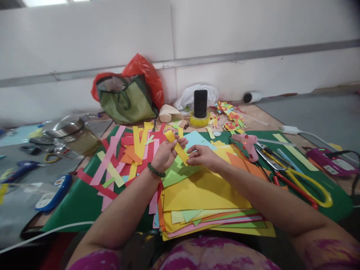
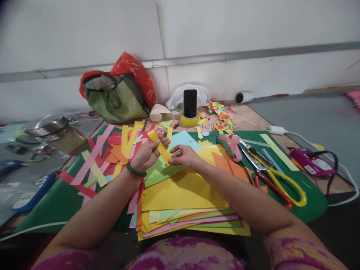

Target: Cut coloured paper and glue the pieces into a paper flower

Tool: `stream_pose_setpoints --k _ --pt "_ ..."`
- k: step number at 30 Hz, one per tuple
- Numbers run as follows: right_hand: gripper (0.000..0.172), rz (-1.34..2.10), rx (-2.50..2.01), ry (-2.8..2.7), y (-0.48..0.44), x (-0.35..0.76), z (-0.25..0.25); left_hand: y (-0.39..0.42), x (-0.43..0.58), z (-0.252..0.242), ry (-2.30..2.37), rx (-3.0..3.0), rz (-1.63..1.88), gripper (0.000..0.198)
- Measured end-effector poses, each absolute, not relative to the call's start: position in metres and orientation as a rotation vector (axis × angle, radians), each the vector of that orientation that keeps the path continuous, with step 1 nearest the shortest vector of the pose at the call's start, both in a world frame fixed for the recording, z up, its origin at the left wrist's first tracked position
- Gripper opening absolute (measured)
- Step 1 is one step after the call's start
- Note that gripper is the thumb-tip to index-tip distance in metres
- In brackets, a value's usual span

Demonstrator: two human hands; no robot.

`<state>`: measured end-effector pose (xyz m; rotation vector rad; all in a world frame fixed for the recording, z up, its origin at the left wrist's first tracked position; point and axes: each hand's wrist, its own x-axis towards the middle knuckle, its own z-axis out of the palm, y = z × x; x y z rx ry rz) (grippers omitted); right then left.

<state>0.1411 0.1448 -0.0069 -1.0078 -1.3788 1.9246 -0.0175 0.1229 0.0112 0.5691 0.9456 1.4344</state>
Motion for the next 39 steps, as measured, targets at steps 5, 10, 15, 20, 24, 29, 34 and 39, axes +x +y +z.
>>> stream_pose_setpoints --k 5,10,15,20,24,29,34,39 --pt "0.042 1.878 -1.021 -1.441 0.145 0.139 -0.010 0.123 -0.017 0.010 0.945 0.544 1.430 0.009" --pt "0.039 1.823 -1.009 -1.520 0.144 0.136 -0.016 0.122 -0.018 0.010 0.939 0.558 1.411 0.008" --pt "0.042 1.537 -1.032 -1.640 0.148 0.142 -0.008 0.117 -0.020 0.016 0.898 0.667 1.260 0.007" --pt "0.060 1.549 -0.649 -1.753 0.151 0.151 0.009 0.110 -0.020 0.017 0.879 0.875 1.014 0.008" --pt "0.064 1.541 -0.690 -1.652 0.152 0.154 0.012 0.105 -0.014 0.013 0.852 1.054 0.798 0.016" --pt "0.046 1.549 -0.815 -1.602 0.152 0.154 0.009 0.102 -0.011 0.010 0.786 1.058 0.703 0.024" --pt "0.046 1.506 -0.879 -1.457 0.163 0.158 0.007 0.107 -0.017 0.004 0.756 0.982 0.636 0.034" --pt "0.051 1.497 -0.902 -1.321 0.178 0.164 0.004 0.110 -0.019 0.000 0.770 0.954 0.636 0.037"
